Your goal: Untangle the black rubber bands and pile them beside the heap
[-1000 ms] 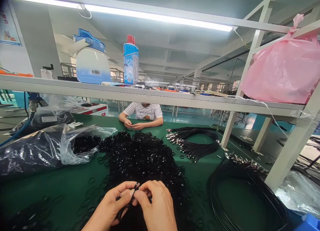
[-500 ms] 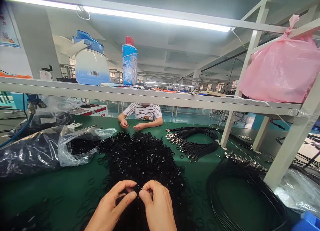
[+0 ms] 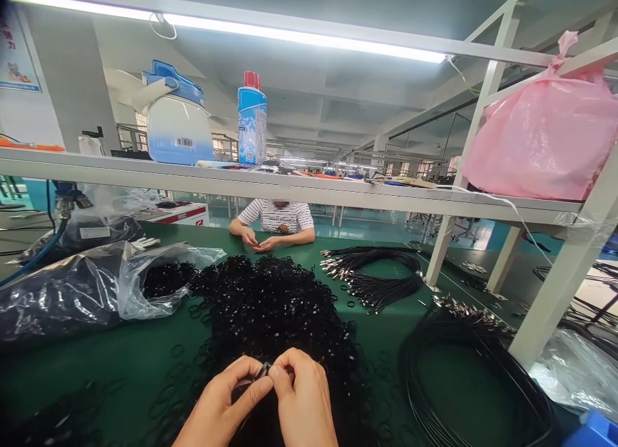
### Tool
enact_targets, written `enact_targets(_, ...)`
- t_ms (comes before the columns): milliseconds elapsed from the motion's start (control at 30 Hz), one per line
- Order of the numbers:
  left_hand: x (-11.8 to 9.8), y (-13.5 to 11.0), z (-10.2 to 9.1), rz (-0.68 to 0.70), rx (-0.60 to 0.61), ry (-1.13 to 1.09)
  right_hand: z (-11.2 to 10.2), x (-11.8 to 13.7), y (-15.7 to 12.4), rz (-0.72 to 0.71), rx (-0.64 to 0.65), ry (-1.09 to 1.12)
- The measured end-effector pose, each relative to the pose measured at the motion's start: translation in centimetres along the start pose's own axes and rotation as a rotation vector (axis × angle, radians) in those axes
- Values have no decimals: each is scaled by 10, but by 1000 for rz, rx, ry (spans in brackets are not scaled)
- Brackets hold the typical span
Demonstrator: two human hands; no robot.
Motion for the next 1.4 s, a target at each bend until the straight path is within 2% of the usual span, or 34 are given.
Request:
enact_targets(100, -1, -2, 1, -74, -19, -24, 5, -3, -1, -31, -23, -56)
enact_targets(233, 15, 2, 3, -308, 57, -316, 3, -13, -2, -87, -113, -268)
enact_targets(300, 23, 4, 3, -372, 68, -463, 0, -17, -1, -101, -144, -406)
enact_targets(400, 30, 6, 3, -403, 102, -576, -1, -20, 0, -149, -132, -622)
enact_targets(500, 35, 8, 0, -416, 89, -611, -8, -22, 2, -117, -172, -803)
enact_targets(633, 37, 9, -1, -431, 72, -641, -19, -21, 2, -97, -171, -869)
enact_targets(733, 37, 10, 2, -426, 76, -663, -18, -9, -2, -140, -137, -755)
enact_targets(867, 37, 8, 7, -408, 88, -694, 10, 13, -10, -253, 46, -365)
enact_targets(933, 38, 8, 8, -401, 97, -701, 23, 18, -13, -272, 91, -310)
enact_targets(1000, 39, 9, 7, -391, 95, -666, 29, 18, -12, -248, 82, -286)
enact_targets(1233, 38, 12, -1, -197, 3, -115, 7, 1, -1, 26, 53, 68)
enact_targets(1400, 25, 4, -3, -171, -63, 70, 2, -5, 3, 55, 41, 227)
Point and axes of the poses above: each hand's wrist, its own y-axis towards the middle knuckle, its own z-axis out of the palm, x = y × z, the point moved 5 cm from there along y, towards the middle knuckle, and after that the axes turned 7 degrees about -z, right-handed, at the moved point
